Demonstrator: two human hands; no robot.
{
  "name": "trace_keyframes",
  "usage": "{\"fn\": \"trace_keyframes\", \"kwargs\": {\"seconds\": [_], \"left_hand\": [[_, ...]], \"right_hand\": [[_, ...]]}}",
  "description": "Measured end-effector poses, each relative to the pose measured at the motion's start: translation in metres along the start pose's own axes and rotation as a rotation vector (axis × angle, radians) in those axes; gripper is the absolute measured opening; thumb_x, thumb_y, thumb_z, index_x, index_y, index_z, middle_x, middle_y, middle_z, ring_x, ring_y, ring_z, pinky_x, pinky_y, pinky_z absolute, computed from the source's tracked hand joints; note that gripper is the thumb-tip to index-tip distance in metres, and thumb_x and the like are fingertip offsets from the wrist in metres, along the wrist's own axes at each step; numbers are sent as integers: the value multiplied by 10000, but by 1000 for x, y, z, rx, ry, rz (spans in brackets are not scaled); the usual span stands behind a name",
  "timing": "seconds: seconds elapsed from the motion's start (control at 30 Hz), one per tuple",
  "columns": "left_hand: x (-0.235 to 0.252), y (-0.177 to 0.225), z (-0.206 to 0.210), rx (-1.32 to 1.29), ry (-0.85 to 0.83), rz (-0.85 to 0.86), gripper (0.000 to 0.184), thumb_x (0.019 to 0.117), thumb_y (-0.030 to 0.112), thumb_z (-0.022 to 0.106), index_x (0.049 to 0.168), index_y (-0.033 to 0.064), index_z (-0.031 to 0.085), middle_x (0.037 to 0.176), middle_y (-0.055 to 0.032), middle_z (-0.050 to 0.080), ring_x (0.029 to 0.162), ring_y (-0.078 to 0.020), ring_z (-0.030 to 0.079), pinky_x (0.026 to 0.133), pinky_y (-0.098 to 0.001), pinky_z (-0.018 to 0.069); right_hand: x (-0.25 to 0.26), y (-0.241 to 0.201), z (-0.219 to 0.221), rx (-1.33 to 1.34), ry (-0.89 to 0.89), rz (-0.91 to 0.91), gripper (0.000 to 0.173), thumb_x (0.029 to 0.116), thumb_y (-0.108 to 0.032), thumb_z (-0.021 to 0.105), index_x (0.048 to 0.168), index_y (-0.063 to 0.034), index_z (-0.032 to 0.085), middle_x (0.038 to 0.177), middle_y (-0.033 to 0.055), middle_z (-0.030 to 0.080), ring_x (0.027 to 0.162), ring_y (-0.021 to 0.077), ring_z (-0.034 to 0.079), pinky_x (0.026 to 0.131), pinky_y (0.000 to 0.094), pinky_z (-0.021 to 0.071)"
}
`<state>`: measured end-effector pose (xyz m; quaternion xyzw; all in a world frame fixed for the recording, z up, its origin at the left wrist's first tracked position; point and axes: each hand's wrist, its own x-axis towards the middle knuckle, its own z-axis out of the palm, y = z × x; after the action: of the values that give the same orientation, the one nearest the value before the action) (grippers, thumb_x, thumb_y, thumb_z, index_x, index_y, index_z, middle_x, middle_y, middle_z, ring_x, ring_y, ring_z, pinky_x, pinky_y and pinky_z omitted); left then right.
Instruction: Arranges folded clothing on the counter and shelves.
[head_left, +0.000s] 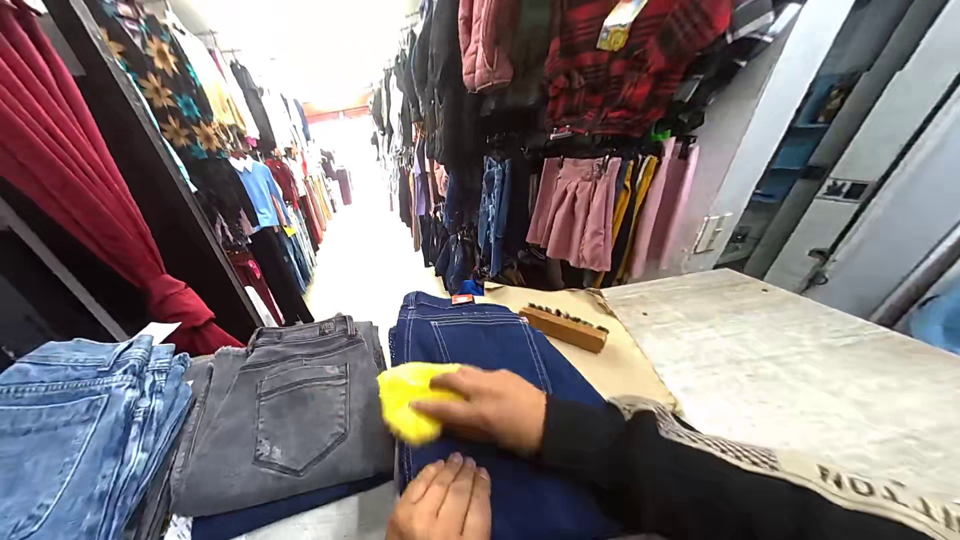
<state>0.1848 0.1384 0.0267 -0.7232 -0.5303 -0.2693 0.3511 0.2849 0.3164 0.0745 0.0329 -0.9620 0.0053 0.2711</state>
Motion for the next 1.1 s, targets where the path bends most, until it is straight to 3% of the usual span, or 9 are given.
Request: {"fn": "trace_keyframes", "kwargs": {"seconds": [0.2,0.3,0.4,0.5,0.63,0.73,0.8,0.93,1.1], "left_hand": [[-3,6,4,-46,38,-23,379,814,307,705,1034,6,775,1029,-104,788,997,-237,760,901,-347,587],[-5,6,0,-84,7,-34,367,835,277,693,1062,-3,763,1053,-117,781,1023,-247,751,933,-357,573],[-4,2,-1,-60,56,15,184,836,210,667,752,56,723,754,-71,745,733,-211,733,713,-342,581],[-7,7,-2,-104,-40,6,249,906,163,612,1023,15,775,1020,-114,785,995,-255,756,915,-376,577],[12,-10,-34,-363,-380,-47,422,1010,345,557,1151,-6,744,1153,-160,753,1114,-319,722,955,-486,572],[71,-42,-40,-487,-473,-8,543,1103,428,322,1222,90,730,1146,-54,752,1062,-166,721,917,-393,595],[117,-42,-14,-488,-483,57,510,1105,376,312,1352,89,654,1345,-85,670,1250,-204,636,1058,-470,511],[126,-22,84,-316,-630,127,697,1022,662,312,1588,264,400,1664,-71,331,1537,-341,289,1132,-797,145],[111,-28,94,-230,-699,212,762,994,708,236,1619,282,325,1680,-24,301,1551,-307,261,1155,-746,153]], "right_hand": [[33,98,-52,-261,-250,719,288,1005,-68,577,1263,-98,701,1313,273,593,1093,524,617,801,697,512],[25,20,-52,-211,-17,503,256,988,-212,624,1220,-166,721,1166,214,655,953,414,683,695,594,568],[-25,-79,-12,-101,48,299,353,934,-119,659,1284,-159,689,1074,191,686,811,371,710,526,503,564],[-106,-72,-10,-167,164,412,320,956,-164,638,1263,-227,700,1100,163,708,851,333,728,551,474,585],[-192,-52,-72,-356,172,630,348,928,-132,628,1264,-146,721,1110,219,681,803,382,710,538,538,565],[-188,-91,-60,-336,390,659,345,981,-235,632,1320,-207,691,1200,175,658,914,291,695,665,458,591],[-147,-136,-14,-180,509,423,287,1006,-222,631,1280,-283,691,1163,115,691,896,237,687,723,372,585],[-97,-141,42,-105,526,102,231,981,-94,588,1072,-213,764,1160,64,712,705,206,605,542,319,486],[-162,-117,32,-196,435,323,198,963,-118,628,1078,-233,741,1166,75,713,773,264,673,538,378,544]]}}
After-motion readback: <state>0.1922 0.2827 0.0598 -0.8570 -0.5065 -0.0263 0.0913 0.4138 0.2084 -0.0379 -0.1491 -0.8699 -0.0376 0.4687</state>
